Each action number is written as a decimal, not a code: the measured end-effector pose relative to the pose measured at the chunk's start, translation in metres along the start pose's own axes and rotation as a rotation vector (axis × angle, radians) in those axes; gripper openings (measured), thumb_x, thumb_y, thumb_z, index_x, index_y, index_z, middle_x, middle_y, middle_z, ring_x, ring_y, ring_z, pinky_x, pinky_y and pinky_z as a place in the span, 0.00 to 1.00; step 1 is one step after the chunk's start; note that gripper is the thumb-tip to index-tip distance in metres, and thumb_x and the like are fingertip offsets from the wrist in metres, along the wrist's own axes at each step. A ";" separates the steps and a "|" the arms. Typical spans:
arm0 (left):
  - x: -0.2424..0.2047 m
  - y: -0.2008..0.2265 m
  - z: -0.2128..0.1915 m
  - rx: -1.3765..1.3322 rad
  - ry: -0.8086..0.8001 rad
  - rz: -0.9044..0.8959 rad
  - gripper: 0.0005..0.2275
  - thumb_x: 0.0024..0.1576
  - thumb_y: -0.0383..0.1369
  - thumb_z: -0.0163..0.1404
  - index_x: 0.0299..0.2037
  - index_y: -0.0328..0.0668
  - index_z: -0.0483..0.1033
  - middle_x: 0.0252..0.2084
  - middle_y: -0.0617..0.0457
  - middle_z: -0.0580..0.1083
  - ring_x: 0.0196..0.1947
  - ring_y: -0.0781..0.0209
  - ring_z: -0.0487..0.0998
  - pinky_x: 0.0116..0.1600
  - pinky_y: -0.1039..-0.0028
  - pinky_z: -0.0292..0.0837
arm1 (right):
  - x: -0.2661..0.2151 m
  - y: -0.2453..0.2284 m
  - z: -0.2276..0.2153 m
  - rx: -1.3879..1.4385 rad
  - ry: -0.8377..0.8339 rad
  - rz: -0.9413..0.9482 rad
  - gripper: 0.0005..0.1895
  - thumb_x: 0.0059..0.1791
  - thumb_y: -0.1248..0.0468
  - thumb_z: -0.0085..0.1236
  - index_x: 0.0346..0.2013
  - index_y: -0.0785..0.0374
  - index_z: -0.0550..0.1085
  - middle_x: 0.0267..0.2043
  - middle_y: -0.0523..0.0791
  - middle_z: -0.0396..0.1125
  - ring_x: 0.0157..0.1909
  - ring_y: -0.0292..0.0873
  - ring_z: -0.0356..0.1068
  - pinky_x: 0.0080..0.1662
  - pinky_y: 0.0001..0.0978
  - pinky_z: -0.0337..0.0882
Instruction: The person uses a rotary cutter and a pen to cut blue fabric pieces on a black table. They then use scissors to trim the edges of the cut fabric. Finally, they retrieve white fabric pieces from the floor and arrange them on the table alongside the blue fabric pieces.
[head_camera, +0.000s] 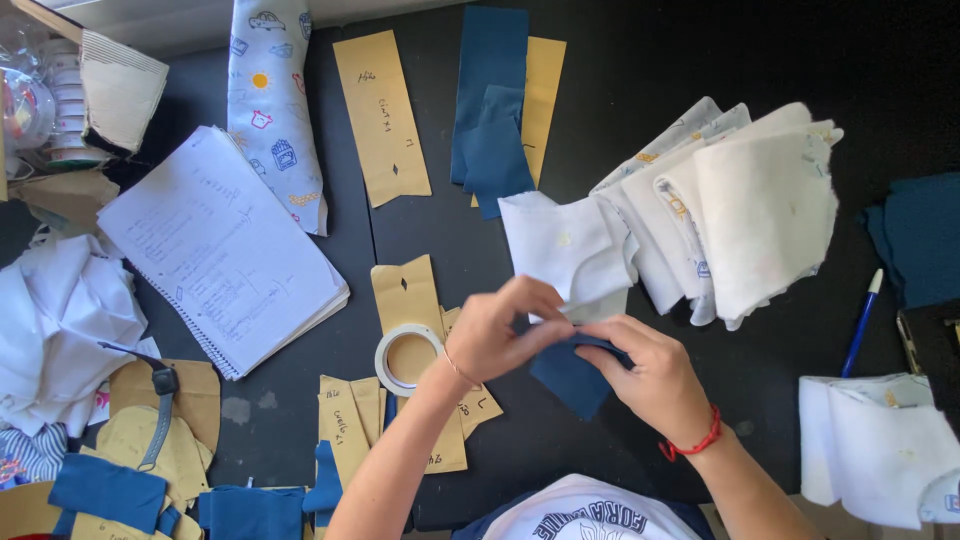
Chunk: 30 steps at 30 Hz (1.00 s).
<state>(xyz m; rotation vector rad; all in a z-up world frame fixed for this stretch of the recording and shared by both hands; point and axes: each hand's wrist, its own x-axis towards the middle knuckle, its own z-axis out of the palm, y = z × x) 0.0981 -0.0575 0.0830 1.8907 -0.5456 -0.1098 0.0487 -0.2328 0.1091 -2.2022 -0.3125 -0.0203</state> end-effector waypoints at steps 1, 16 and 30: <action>0.006 -0.004 -0.005 -0.025 0.050 0.056 0.08 0.48 0.35 0.51 0.30 0.41 0.67 0.31 0.57 0.71 0.29 0.68 0.75 0.33 0.82 0.67 | -0.005 0.002 -0.004 0.075 -0.084 0.013 0.03 0.39 0.70 0.54 0.25 0.64 0.69 0.25 0.41 0.64 0.28 0.35 0.64 0.35 0.25 0.64; 0.146 -0.150 -0.031 0.785 -0.075 -0.875 0.16 0.41 0.45 0.58 0.37 0.55 0.70 0.46 0.49 0.60 0.48 0.51 0.61 0.48 0.65 0.63 | -0.049 0.071 0.016 0.148 -0.345 0.234 0.09 0.40 0.68 0.48 0.34 0.59 0.72 0.34 0.41 0.68 0.38 0.37 0.69 0.43 0.25 0.65; 0.023 -0.063 -0.012 0.121 0.629 -0.150 0.12 0.50 0.24 0.50 0.28 0.46 0.56 0.23 0.55 0.64 0.25 0.67 0.68 0.31 0.79 0.66 | -0.052 0.049 0.002 0.260 -0.046 0.029 0.12 0.37 0.81 0.47 0.22 0.62 0.72 0.29 0.44 0.67 0.33 0.41 0.68 0.39 0.26 0.68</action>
